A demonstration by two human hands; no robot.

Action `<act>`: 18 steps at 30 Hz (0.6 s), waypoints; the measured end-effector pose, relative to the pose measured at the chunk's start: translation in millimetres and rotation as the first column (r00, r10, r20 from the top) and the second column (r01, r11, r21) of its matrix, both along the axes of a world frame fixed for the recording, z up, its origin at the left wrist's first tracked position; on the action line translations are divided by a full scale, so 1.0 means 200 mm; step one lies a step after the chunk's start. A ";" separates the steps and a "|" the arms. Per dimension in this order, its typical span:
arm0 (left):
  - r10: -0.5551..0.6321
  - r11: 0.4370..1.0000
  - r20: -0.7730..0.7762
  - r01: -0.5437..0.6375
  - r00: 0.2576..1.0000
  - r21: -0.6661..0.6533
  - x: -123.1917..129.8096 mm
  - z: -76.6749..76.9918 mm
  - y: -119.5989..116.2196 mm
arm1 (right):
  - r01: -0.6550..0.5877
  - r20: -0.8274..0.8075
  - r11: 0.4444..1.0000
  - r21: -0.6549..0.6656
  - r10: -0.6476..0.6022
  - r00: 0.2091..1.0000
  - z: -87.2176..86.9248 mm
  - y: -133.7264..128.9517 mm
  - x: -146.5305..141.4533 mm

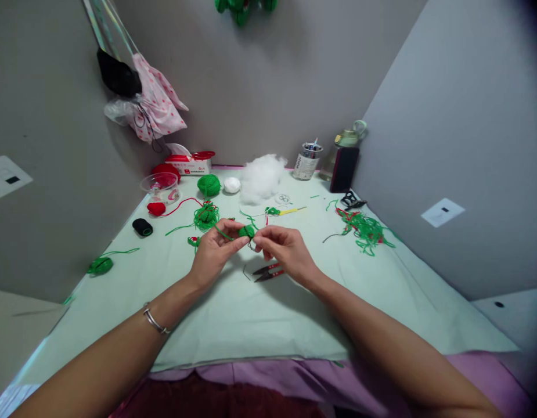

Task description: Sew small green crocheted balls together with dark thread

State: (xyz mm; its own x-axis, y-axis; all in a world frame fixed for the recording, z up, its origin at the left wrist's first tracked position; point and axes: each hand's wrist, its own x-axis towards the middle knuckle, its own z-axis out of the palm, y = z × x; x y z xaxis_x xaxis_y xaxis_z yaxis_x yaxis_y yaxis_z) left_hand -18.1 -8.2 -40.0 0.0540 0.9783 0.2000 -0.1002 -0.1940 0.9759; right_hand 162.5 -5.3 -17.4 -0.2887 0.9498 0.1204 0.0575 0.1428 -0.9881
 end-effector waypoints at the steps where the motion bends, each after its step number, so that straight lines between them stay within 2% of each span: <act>1: -0.011 1.000 -0.001 0.011 1.000 -0.004 0.00 0.00 0.00 | 0.038 -0.007 0.999 0.031 -0.037 0.999 0.00 0.01 0.01; 4: -0.046 0.999 -0.016 0.046 0.999 -0.016 0.00 0.00 0.00 | 0.105 -0.002 0.986 0.129 -0.106 0.994 0.01 0.04 0.04; 11: -0.126 0.992 -0.012 0.126 0.992 -0.029 0.02 -0.01 0.00 | 0.003 0.110 0.977 0.213 -0.027 0.994 0.02 0.02 0.04; 14: -0.176 0.984 -0.015 0.175 0.984 -0.036 0.02 -0.01 0.00 | 0.009 0.062 0.993 0.116 -0.016 0.998 0.03 0.03 0.05; 18: -0.248 0.967 -0.038 0.245 0.968 -0.070 0.03 -0.02 -0.01 | 0.149 -0.151 0.989 -0.025 -0.151 0.977 0.04 0.10 0.11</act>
State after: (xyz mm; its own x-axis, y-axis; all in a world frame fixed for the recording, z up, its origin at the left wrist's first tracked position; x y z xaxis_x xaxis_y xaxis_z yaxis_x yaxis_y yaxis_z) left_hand -13.0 -9.4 -44.1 0.3025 0.9444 0.1288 -0.0920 -0.1056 0.9901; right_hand 183.7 14.3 -8.8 -0.1223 0.9827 0.1391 -0.0737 0.1308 -0.9887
